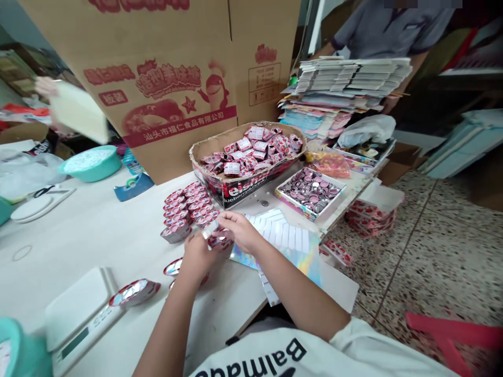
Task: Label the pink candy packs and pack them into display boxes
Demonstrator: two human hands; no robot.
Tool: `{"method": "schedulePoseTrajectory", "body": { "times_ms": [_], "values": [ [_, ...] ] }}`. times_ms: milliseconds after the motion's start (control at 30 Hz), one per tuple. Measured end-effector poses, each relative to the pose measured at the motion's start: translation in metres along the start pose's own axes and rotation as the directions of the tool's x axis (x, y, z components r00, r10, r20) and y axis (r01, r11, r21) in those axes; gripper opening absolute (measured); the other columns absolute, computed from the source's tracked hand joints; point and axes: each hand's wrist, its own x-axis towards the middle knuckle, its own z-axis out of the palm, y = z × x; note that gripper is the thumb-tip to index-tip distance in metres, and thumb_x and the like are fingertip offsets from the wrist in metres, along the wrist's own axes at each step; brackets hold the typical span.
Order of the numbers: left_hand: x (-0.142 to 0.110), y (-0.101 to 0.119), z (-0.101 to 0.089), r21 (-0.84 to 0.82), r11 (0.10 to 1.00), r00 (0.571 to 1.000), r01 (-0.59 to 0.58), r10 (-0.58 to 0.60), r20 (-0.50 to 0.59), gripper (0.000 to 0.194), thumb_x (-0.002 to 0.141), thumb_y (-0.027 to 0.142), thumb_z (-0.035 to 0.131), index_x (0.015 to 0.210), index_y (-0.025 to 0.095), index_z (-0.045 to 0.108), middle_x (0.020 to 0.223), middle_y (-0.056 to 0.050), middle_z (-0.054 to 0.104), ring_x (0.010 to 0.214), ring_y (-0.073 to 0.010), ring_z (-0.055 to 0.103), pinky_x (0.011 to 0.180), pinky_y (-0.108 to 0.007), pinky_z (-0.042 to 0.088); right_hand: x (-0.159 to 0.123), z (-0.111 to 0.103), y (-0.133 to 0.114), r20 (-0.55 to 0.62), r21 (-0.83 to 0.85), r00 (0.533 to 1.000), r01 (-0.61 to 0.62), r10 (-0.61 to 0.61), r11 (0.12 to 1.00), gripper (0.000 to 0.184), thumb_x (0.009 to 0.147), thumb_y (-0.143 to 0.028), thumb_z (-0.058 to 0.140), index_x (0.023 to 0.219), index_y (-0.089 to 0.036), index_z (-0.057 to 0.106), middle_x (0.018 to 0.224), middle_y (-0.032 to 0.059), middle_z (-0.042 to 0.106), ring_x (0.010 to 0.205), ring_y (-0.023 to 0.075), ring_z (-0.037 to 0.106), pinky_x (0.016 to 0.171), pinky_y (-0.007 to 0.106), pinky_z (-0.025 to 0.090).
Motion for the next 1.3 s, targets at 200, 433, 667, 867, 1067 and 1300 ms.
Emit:
{"method": "schedulePoseTrajectory", "body": {
  "times_ms": [200,433,667,867,1067,1300],
  "values": [
    [-0.008,-0.002,-0.013,-0.238,0.971,0.993,0.012,-0.039,-0.109,0.042,0.078,0.028,0.059,0.118,0.02,0.064,0.12,-0.011,0.067,0.113,-0.0273,0.06,0.105,-0.046,0.039,-0.015,-0.008,-0.017,-0.081,-0.262,0.977,0.171,-0.198,0.95,0.026,0.077,-0.042,0.066,0.072,-0.017,0.06,0.069,-0.0034,0.055,0.068,0.0114,0.05,0.071,0.025,0.041],
    [-0.021,0.017,-0.031,-0.697,0.696,0.976,0.173,-0.218,0.024,0.062,0.076,0.065,0.058,0.113,0.016,0.067,0.107,-0.01,0.072,0.097,-0.0255,0.066,0.086,-0.036,0.052,-0.03,-0.01,-0.019,-0.108,-0.353,0.978,0.129,-0.177,0.927,0.026,0.077,-0.042,0.065,0.07,-0.017,0.058,0.066,-0.0042,0.052,0.064,0.0112,0.046,0.066,0.025,0.037],
    [-0.018,0.006,-0.024,-0.624,0.759,0.972,0.186,-0.235,0.005,0.054,0.072,0.065,0.06,0.089,0.015,0.071,0.083,-0.006,0.07,0.063,-0.0155,0.058,0.056,-0.026,0.047,-0.024,-0.006,-0.01,-0.184,-0.478,0.955,0.121,-0.233,0.87,0.033,0.08,-0.046,0.06,0.064,-0.018,0.054,0.058,-0.0053,0.045,0.057,0.011,0.041,0.058,0.024,0.035],
    [-0.01,-0.001,-0.023,-0.405,0.885,0.973,0.227,-0.224,0.057,0.042,0.08,0.053,0.049,0.081,0.017,0.072,0.057,0.001,0.057,0.049,-0.0133,0.048,0.049,-0.025,0.035,-0.014,-0.015,0.007,-0.229,-0.779,0.882,0.088,-0.412,0.621,0.026,0.08,-0.034,0.061,0.06,-0.018,0.059,0.068,-0.0008,0.054,0.064,0.0134,0.05,0.065,0.025,0.039],
    [-0.001,-0.007,-0.011,-0.24,0.935,0.962,0.261,-0.271,-0.009,0.029,0.078,0.036,0.058,0.096,0.02,0.074,0.08,-0.003,0.072,0.072,-0.0206,0.063,0.065,-0.029,0.041,-0.009,-0.023,0.025,-0.222,-0.904,0.896,-0.041,-0.385,0.426,0.021,0.082,-0.027,0.063,0.063,-0.017,0.065,0.074,0.0001,0.054,0.065,0.0127,0.051,0.065,0.025,0.038],
    [-0.002,-0.001,-0.008,-0.146,0.939,0.946,0.311,-0.32,-0.049,0.019,0.079,0.033,0.058,0.093,0.024,0.066,0.085,-0.001,0.073,0.08,-0.0209,0.067,0.069,-0.03,0.04,-0.011,-0.023,0.028,-0.184,-0.942,0.903,-0.048,-0.389,0.333,0.02,0.082,-0.028,0.063,0.065,-0.019,0.065,0.075,0.0008,0.052,0.069,0.0149,0.05,0.067,0.027,0.035]
  ]
}}
